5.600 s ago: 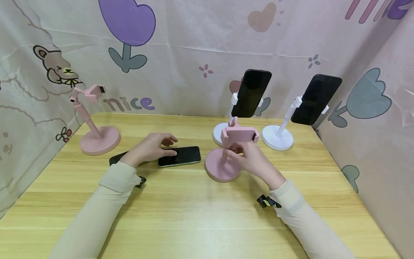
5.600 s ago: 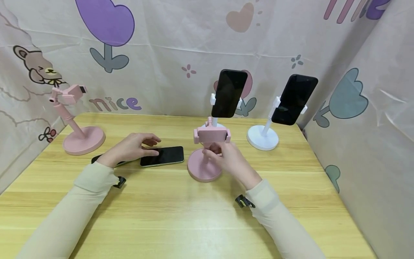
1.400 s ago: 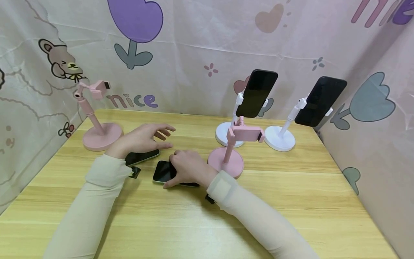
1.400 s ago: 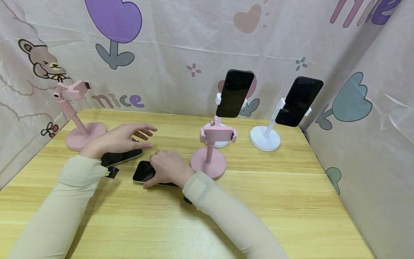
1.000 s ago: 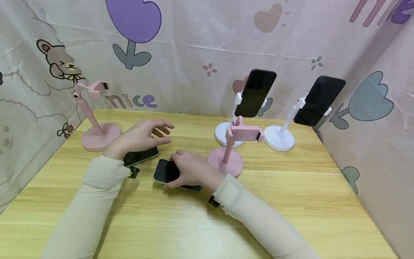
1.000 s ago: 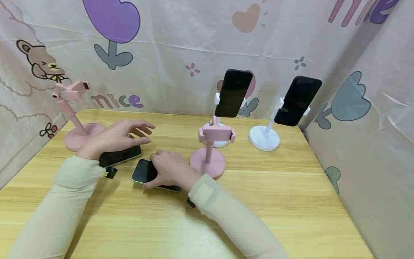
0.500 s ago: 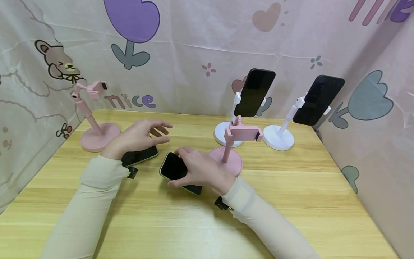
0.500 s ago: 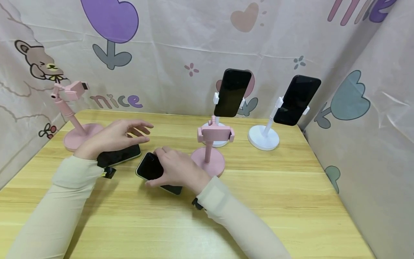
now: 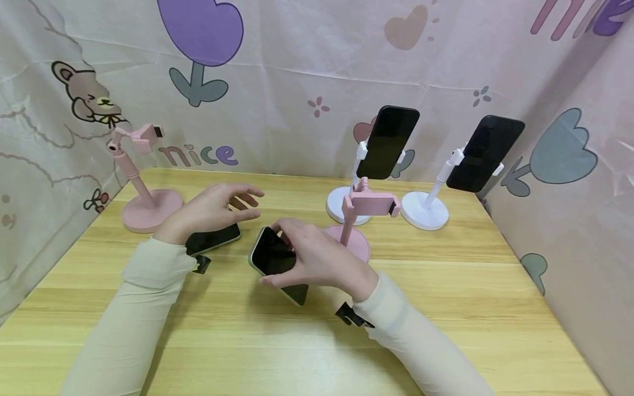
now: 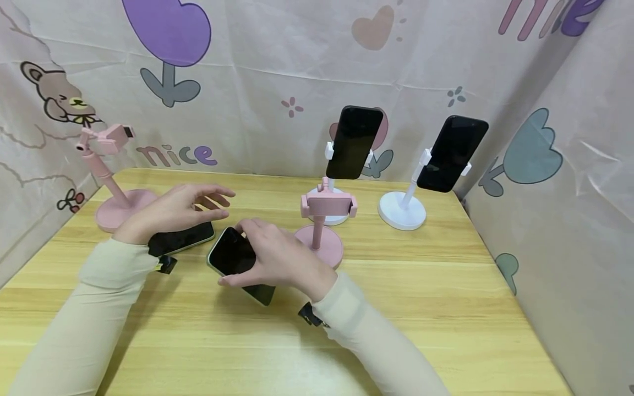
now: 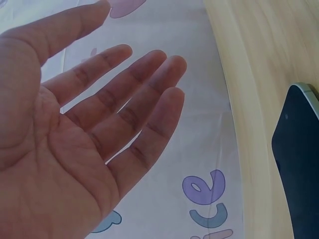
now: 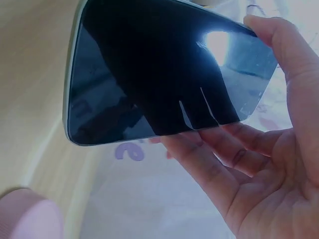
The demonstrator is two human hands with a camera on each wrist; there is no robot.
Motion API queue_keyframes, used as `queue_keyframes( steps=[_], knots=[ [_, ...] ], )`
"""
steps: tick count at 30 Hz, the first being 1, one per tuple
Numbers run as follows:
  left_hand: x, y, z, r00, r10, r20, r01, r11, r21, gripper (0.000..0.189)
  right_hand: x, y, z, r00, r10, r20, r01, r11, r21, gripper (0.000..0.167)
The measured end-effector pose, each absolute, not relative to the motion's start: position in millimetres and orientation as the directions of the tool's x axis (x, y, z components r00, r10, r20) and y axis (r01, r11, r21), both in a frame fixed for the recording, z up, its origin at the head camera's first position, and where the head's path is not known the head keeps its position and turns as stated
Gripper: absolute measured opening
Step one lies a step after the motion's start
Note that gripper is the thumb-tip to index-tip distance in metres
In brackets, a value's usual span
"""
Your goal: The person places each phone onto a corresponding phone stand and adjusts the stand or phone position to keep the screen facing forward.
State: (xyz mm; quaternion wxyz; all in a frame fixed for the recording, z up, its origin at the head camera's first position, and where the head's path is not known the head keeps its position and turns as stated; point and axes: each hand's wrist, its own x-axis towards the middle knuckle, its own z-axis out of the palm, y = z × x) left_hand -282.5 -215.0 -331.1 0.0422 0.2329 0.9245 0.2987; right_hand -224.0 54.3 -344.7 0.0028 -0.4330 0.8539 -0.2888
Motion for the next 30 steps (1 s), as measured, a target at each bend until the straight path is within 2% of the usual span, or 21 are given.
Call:
queue_keyframes(
  steps=[9,15,21,30],
  knots=[
    [-284.0,-213.5,-335.7,-0.876,0.477,0.067,0.423,0.696,0.581,0.043,-209.9,56.9,-329.4,-0.581,-0.739,0.340,-0.774,0.374,-0.510,0.068],
    [-283.7,-210.2,-336.1,-0.860,0.501,0.095,0.457,0.675,0.579,0.042,-203.5,61.0,-319.6,-0.566,-0.717,0.406,-0.777,0.301,-0.553,0.072],
    [-282.7,-205.7,-336.5,-0.843,0.526,0.109,0.482,0.651,0.586,0.039,-196.6,64.3,-307.1,-0.551,-0.697,0.458,-0.798,0.281,-0.533,0.077],
    [-280.7,-193.6,-334.9,-0.828,0.547,0.125,0.507,0.634,0.584,0.038,-187.0,78.8,-288.8,-0.564,-0.626,0.539,-0.785,0.203,-0.586,0.077]
  ],
)
